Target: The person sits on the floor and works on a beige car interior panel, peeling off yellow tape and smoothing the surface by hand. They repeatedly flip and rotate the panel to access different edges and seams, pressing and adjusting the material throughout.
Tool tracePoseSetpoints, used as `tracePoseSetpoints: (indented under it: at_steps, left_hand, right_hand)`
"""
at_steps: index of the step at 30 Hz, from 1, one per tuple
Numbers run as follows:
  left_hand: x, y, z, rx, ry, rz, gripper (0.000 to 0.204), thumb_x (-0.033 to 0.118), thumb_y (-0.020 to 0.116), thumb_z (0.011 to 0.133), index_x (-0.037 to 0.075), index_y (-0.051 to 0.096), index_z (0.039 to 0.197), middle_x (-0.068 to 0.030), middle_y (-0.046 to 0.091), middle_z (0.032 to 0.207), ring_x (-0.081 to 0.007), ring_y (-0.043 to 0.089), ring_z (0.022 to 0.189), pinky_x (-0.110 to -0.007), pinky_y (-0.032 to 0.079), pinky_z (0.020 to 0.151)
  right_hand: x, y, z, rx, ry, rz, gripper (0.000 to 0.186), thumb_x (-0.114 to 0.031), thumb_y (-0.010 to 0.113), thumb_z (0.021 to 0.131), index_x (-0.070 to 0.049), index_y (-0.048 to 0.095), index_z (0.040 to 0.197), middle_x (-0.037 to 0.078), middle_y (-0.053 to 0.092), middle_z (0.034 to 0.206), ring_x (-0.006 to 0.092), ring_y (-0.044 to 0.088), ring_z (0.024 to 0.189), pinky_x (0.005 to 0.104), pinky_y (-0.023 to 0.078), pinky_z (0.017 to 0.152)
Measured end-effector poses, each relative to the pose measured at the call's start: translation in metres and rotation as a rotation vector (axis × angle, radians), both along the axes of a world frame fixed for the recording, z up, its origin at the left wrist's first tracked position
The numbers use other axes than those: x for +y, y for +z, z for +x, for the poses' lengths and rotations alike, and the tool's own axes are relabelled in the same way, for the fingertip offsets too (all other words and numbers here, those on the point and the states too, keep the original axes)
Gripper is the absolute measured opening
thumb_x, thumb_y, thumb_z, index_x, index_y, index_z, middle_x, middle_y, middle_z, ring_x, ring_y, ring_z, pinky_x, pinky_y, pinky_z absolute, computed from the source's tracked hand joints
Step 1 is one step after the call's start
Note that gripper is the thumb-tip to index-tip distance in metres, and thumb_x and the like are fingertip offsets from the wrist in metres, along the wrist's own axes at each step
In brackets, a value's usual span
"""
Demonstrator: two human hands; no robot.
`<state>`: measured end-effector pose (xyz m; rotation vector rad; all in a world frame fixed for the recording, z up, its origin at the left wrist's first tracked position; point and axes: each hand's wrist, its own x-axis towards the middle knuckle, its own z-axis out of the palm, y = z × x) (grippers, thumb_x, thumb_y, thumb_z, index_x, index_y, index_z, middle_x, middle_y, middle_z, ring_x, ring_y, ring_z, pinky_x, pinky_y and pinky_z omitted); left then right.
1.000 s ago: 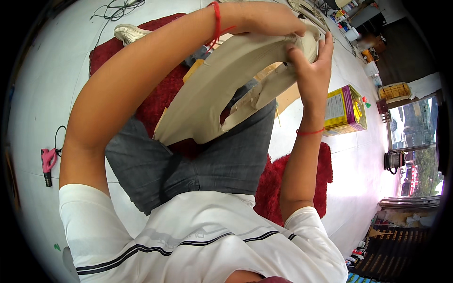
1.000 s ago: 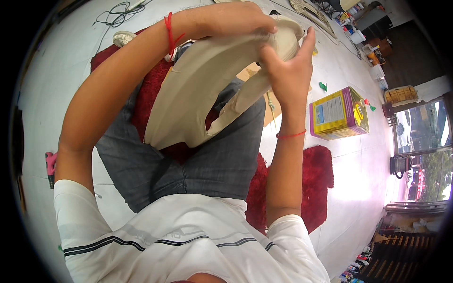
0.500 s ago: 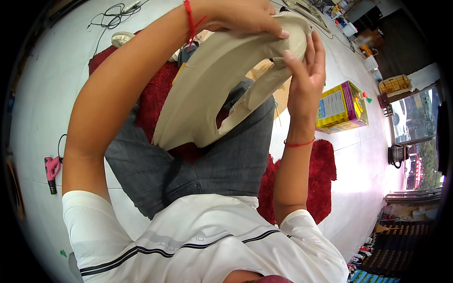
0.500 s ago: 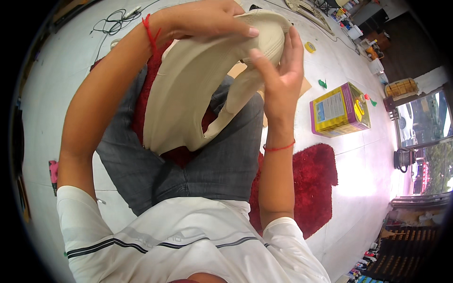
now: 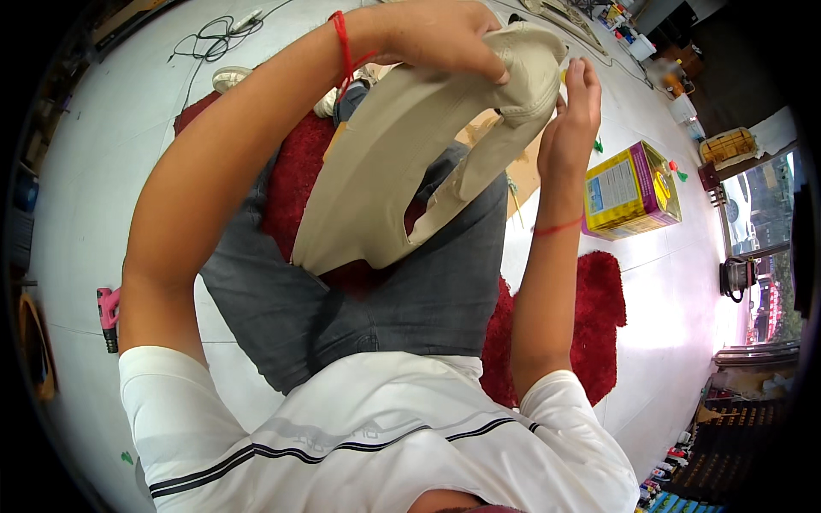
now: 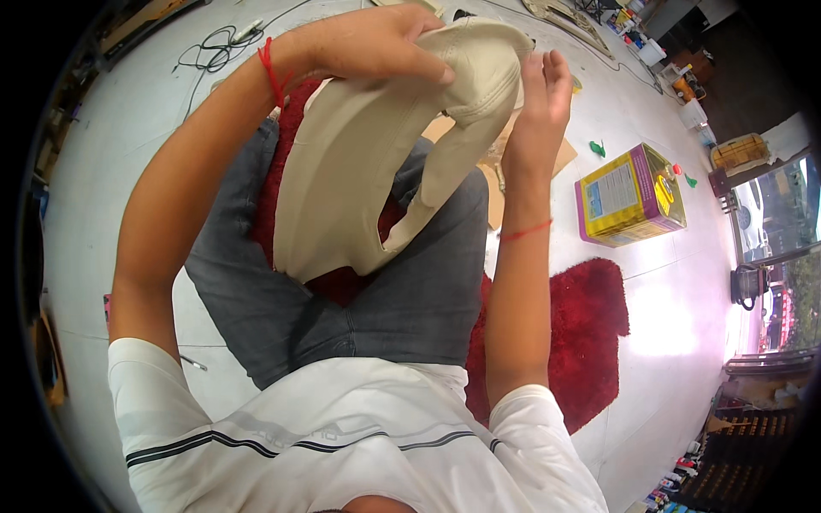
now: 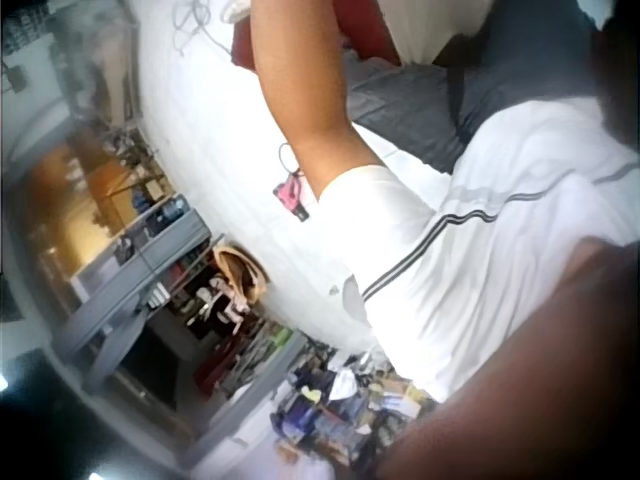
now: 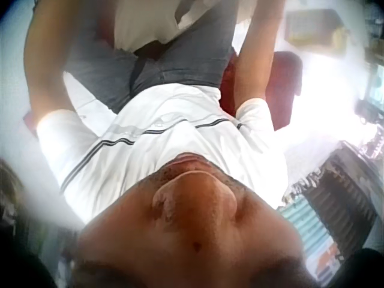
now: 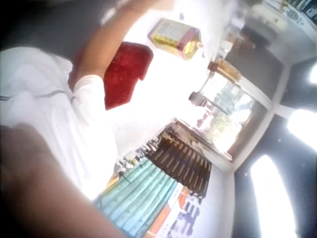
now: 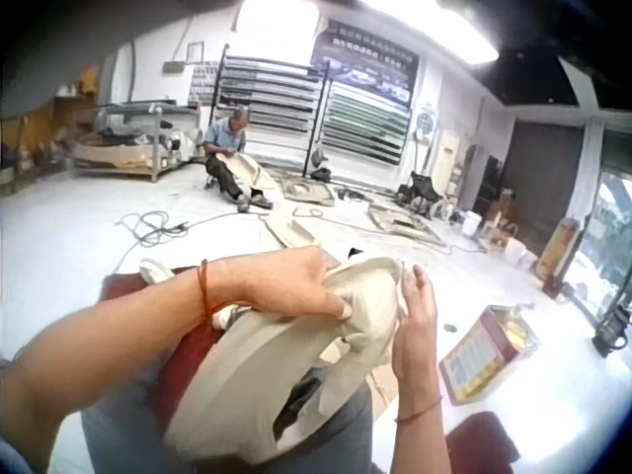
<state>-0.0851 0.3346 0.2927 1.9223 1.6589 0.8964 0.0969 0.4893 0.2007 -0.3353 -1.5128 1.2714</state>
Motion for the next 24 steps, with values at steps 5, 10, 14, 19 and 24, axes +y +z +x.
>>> tracePoseSetpoints:
  at_steps: [5,10,14,19,24]
  left_hand:
    - [-0.039,-0.055,-0.003,-0.187,0.299,0.294,0.062,0.033,0.075,0.088,-0.003,0.063,0.137,-0.0119,0.071,0.126,-0.0181,0.066,0.113,-0.032,0.052,0.098]
    - [-0.13,-0.123,0.043,-0.251,0.702,0.402,0.047,0.018,0.082,0.085,-0.005,0.069,0.125,-0.0136,0.077,0.106,-0.0163,0.073,0.094,-0.032,0.056,0.085]
    - [-0.125,-0.146,0.057,-0.221,0.832,0.536,0.038,0.01,0.083,0.083,-0.003,0.072,0.117,-0.0133,0.078,0.098,-0.0163,0.074,0.086,-0.032,0.057,0.078]
    - [-0.092,-0.105,0.038,0.217,0.686,0.749,0.03,0.008,0.082,0.086,-0.004,0.074,0.112,-0.0086,0.079,0.094,-0.014,0.072,0.08,-0.03,0.057,0.074]
    - [-0.061,0.0,0.031,0.698,0.598,0.338,0.032,0.01,0.079,0.083,-0.004,0.074,0.112,-0.0124,0.079,0.095,-0.0198,0.073,0.083,-0.034,0.057,0.077]
  right_hand:
    - [-0.006,0.008,-0.005,0.069,0.187,0.108,0.094,-0.036,0.08,0.089,0.006,0.032,0.158,0.028,0.044,0.156,0.0366,0.04,0.15,0.0496,0.034,0.122]
    - [-0.066,-0.007,-0.01,-0.029,-0.022,0.487,0.098,-0.021,0.086,0.078,0.006,0.035,0.157,0.025,0.049,0.151,0.0352,0.048,0.143,0.0458,0.04,0.117]
    - [-0.054,-0.038,-0.023,-0.092,-0.18,0.626,0.082,-0.018,0.081,0.084,0.005,0.04,0.152,0.022,0.053,0.146,0.031,0.053,0.135,0.043,0.043,0.114]
    - [-0.013,-0.011,-0.017,-0.065,-0.268,0.659,0.063,-0.02,0.074,0.091,0.006,0.049,0.143,0.02,0.057,0.139,0.0303,0.056,0.129,0.045,0.042,0.112]
    - [0.018,0.057,0.0,-0.054,-0.405,0.687,0.047,-0.021,0.067,0.098,0.007,0.057,0.134,0.018,0.06,0.132,0.0295,0.058,0.123,0.0469,0.042,0.11]
